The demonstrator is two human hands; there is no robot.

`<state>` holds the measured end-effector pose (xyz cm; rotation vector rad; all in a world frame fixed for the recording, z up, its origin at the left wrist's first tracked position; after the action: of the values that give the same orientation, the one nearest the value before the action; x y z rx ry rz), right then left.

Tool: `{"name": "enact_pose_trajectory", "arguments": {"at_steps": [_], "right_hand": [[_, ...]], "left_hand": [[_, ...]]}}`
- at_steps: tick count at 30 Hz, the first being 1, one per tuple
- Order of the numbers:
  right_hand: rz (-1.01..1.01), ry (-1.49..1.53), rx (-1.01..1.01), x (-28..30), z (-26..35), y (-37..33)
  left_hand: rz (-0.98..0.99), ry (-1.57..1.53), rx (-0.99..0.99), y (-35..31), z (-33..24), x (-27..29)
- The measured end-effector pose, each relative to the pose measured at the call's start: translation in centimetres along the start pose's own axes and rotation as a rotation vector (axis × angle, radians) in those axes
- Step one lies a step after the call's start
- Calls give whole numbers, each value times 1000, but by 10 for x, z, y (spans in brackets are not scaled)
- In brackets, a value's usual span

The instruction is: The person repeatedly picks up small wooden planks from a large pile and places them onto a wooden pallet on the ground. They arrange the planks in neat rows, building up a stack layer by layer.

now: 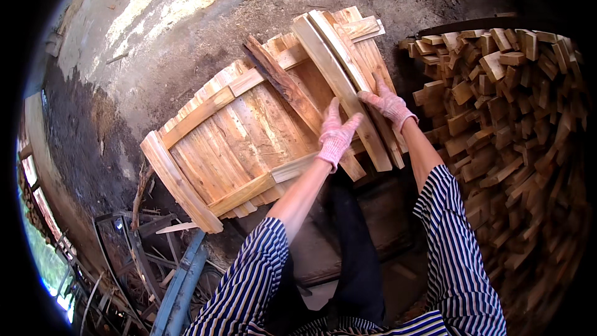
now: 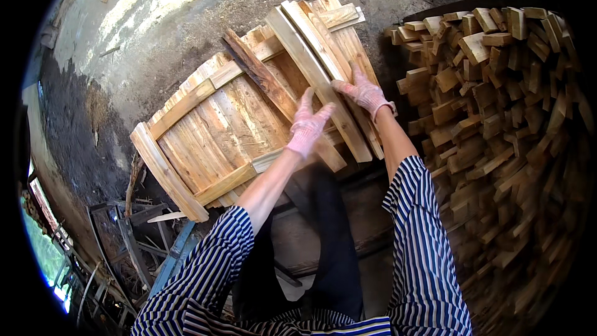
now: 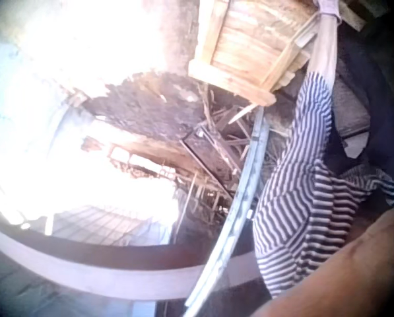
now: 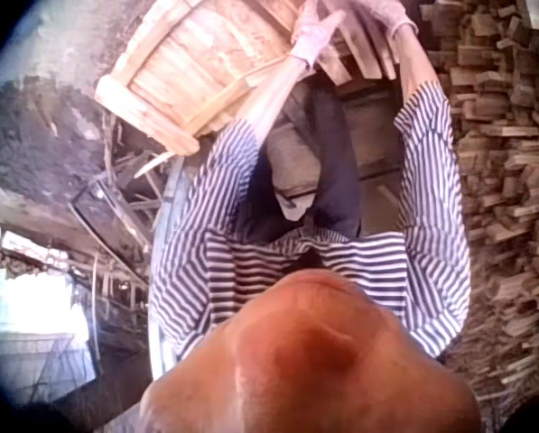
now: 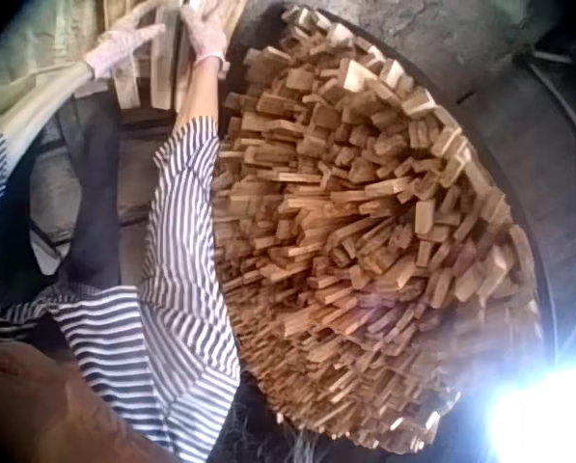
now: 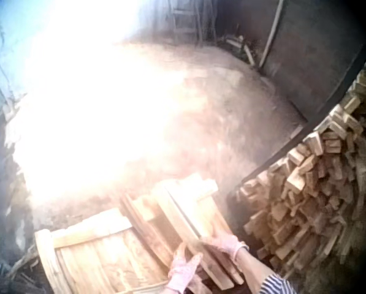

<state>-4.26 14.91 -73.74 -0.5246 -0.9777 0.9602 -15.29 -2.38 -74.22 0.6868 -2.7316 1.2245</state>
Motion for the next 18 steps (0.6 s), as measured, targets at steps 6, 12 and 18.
{"name": "enact_pose_trajectory", "arguments": {"at_steps": [6, 12, 18], "right_hand": [[3, -24, 62, -12, 15, 13], [-24, -474, 12, -61, 52, -59], [-4, -486, -152, -23, 58, -54]], "left_hand": [[-357, -583, 249, 34, 111, 42], [-370, -589, 187, 4, 94, 66], [-343, -502, 249, -72, 86, 141]]}}
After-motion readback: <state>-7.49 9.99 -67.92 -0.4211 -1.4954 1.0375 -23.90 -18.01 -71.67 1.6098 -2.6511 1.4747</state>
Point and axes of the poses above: each hand's wrist, its own y-axis towards the middle knuckle, its own x-axis out of the back of the hand, z = x × y, the point moved 4 cm from there along y, towards the middle knuckle, and after that the axes turned 1 degree about -z, right-handed, at the moved point
